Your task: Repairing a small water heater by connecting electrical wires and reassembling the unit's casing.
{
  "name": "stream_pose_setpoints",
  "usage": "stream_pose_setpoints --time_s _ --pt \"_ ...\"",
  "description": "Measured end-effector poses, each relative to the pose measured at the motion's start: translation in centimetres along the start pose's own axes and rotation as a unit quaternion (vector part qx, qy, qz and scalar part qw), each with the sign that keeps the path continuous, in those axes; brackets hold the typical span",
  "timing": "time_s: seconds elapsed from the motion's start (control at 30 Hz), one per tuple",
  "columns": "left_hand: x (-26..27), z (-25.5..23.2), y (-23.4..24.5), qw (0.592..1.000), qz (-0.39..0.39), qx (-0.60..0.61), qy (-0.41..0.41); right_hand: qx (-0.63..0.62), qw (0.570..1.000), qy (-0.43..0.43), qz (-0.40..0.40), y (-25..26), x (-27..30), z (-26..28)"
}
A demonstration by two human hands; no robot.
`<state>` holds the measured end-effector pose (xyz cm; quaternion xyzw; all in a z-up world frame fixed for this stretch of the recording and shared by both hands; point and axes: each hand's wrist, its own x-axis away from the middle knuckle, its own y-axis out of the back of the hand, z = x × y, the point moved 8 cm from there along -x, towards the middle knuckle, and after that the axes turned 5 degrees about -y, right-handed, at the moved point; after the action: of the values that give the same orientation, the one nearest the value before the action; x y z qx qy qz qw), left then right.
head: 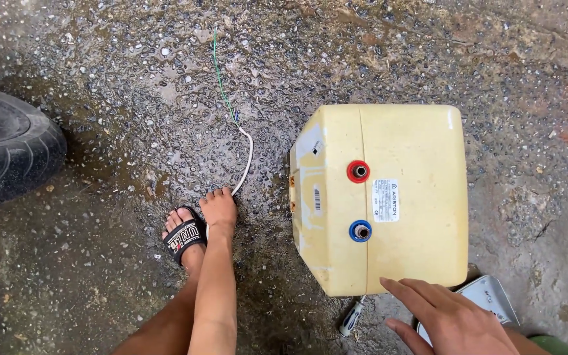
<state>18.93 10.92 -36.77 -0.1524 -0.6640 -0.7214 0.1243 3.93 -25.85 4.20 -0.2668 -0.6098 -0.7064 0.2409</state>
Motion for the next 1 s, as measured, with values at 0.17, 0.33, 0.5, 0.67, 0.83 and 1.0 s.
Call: stream_pose_setpoints --time_s 0.17,0.33,0.5,0.67,0.83,1.0 --pt "0.6 -1.9 3.7 0.998 0.017 0.043 -0.033 0.021 1.0 0.001 0.014 1.6 -0.5 1.0" --pt "2.4 -3.1 13.5 0.991 0.034 0.126 -0.039 0.004 0.998 -0.06 -0.026 6.5 -0.1 3.5" --pt "6.6 -3.1 26.3 0.91 -0.05 0.41 -0.035 -0.112 0.984 -0.035 -0.135 8.9 0.4 4.5" --pt "16.5 -6.1 41.9 0.808 -0.048 0.558 -0.181 -0.285 0.95 0.031 -0.124 12.6 2.7 6.9" --pt "27.5 -10.9 48.4 0.794 0.049 0.51 -0.327 -0.588 0.768 0.208 -0.145 15.4 3.2 7.9" --pt "31.4 -12.7 42.7 0.856 0.068 0.339 -0.384 -0.778 0.547 0.29 -0.11 15.0 1.6 6.4"
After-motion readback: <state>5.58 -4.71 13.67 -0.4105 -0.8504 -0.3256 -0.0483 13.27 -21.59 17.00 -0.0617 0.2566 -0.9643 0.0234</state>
